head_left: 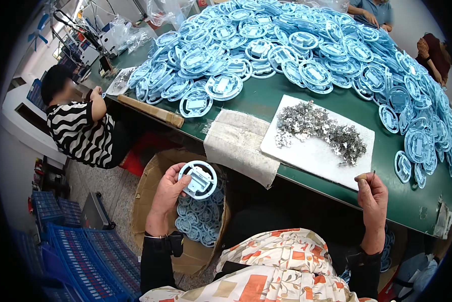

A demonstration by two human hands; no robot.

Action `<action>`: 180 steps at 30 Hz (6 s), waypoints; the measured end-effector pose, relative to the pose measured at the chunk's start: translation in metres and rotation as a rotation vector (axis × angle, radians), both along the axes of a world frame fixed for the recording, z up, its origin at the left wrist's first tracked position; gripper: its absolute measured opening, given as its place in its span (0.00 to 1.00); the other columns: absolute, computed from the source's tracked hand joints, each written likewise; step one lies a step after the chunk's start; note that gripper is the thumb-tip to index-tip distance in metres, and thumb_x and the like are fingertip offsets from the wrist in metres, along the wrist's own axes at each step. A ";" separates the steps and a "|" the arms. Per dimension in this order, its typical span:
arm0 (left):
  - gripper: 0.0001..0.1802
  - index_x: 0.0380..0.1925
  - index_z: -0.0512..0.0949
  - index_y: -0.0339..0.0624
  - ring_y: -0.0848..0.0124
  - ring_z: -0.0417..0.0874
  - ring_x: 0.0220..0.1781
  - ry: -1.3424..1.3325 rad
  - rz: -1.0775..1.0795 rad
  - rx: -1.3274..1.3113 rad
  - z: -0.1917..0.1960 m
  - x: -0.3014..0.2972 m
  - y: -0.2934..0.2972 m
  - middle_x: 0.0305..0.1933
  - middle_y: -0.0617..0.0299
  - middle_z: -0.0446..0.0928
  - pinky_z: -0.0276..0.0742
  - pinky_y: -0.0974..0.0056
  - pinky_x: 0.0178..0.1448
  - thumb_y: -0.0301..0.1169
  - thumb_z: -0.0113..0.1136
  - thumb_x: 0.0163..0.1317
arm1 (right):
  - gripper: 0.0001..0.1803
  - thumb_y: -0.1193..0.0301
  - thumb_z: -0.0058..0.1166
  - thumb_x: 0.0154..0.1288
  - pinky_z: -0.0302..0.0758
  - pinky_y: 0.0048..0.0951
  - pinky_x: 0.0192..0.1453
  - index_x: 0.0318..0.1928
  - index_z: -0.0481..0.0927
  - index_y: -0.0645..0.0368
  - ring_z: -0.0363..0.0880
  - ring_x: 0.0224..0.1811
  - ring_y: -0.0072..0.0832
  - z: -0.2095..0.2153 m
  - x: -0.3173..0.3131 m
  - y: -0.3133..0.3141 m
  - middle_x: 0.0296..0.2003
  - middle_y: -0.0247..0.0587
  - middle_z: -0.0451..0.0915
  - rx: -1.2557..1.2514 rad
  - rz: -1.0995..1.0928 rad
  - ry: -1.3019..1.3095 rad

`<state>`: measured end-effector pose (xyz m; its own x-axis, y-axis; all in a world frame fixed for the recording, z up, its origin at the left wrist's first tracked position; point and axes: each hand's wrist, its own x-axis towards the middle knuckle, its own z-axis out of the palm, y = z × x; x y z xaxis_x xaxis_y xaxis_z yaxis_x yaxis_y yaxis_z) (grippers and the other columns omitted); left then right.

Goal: The person inserts small metal pins into light blue plastic rings using a wooden stick. They pick up a ring, place a pin into a slot, and use the stick to push it into place. The person repeats this process for multiple rings, placing finished items into a pile on the table.

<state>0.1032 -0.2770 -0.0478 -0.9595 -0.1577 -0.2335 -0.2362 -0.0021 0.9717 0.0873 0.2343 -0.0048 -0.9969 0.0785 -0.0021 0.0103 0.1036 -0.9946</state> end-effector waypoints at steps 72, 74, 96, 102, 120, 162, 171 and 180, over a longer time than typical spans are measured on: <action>0.19 0.62 0.75 0.37 0.81 0.81 0.50 -0.156 -0.755 0.564 0.042 -0.071 0.271 0.51 0.63 0.82 0.79 0.72 0.54 0.36 0.52 0.79 | 0.12 0.74 0.62 0.70 0.73 0.17 0.34 0.50 0.81 0.68 0.76 0.30 0.14 0.036 -0.013 0.007 0.36 0.34 0.83 0.047 -0.058 -0.070; 0.18 0.57 0.78 0.36 0.82 0.82 0.46 -0.118 -0.765 0.497 0.042 -0.075 0.268 0.46 0.64 0.84 0.80 0.73 0.52 0.37 0.54 0.78 | 0.10 0.76 0.63 0.68 0.74 0.19 0.34 0.47 0.83 0.66 0.77 0.30 0.16 0.039 -0.035 0.001 0.34 0.36 0.83 0.273 -0.028 0.021; 0.16 0.51 0.80 0.31 0.81 0.82 0.43 -0.062 -0.782 0.329 0.032 -0.093 0.253 0.43 0.62 0.85 0.79 0.72 0.48 0.35 0.57 0.75 | 0.09 0.72 0.64 0.59 0.79 0.41 0.36 0.41 0.84 0.52 0.83 0.35 0.41 0.029 -0.140 -0.070 0.34 0.36 0.80 1.118 0.370 0.369; 0.17 0.50 0.80 0.32 0.81 0.81 0.40 -0.057 -0.794 0.327 0.038 -0.095 0.252 0.39 0.63 0.85 0.79 0.71 0.45 0.37 0.57 0.76 | 0.08 0.72 0.64 0.60 0.80 0.41 0.37 0.41 0.84 0.55 0.84 0.35 0.43 0.032 -0.134 -0.062 0.36 0.39 0.82 0.951 0.420 0.280; 0.15 0.49 0.77 0.38 0.85 0.68 0.29 0.037 -0.586 0.238 0.036 -0.107 0.270 0.27 0.72 0.73 0.67 0.72 0.32 0.38 0.48 0.81 | 0.11 0.77 0.67 0.58 0.77 0.26 0.32 0.42 0.84 0.59 0.81 0.28 0.25 0.056 -0.107 -0.055 0.33 0.39 0.84 0.569 0.373 0.210; 0.14 0.54 0.77 0.34 0.83 0.78 0.40 -0.003 -0.637 -0.020 0.039 -0.107 0.283 0.41 0.66 0.81 0.78 0.73 0.45 0.30 0.51 0.77 | 0.06 0.79 0.64 0.61 0.77 0.29 0.30 0.37 0.80 0.62 0.81 0.25 0.29 0.006 -0.044 -0.030 0.30 0.40 0.81 0.547 0.145 0.301; 0.15 0.57 0.77 0.35 0.83 0.78 0.38 0.018 -0.683 -0.171 0.051 -0.105 0.287 0.39 0.66 0.82 0.78 0.73 0.42 0.29 0.55 0.75 | 0.08 0.77 0.62 0.63 0.79 0.34 0.32 0.42 0.80 0.60 0.83 0.27 0.37 0.015 -0.044 -0.030 0.29 0.42 0.81 0.596 0.168 0.211; 0.16 0.57 0.78 0.34 0.85 0.75 0.34 0.035 -0.650 -0.130 0.042 -0.108 0.283 0.35 0.69 0.81 0.75 0.74 0.39 0.31 0.49 0.78 | 0.24 0.75 0.63 0.63 0.78 0.36 0.26 0.60 0.82 0.48 0.81 0.23 0.35 0.015 -0.029 -0.014 0.25 0.35 0.79 0.862 0.260 0.303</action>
<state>-0.0052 0.0057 -0.0063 -0.8755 0.4306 -0.2191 -0.1186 0.2479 0.9615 0.0586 0.2207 0.0098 -0.9321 -0.2923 0.2140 -0.3622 0.7657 -0.5315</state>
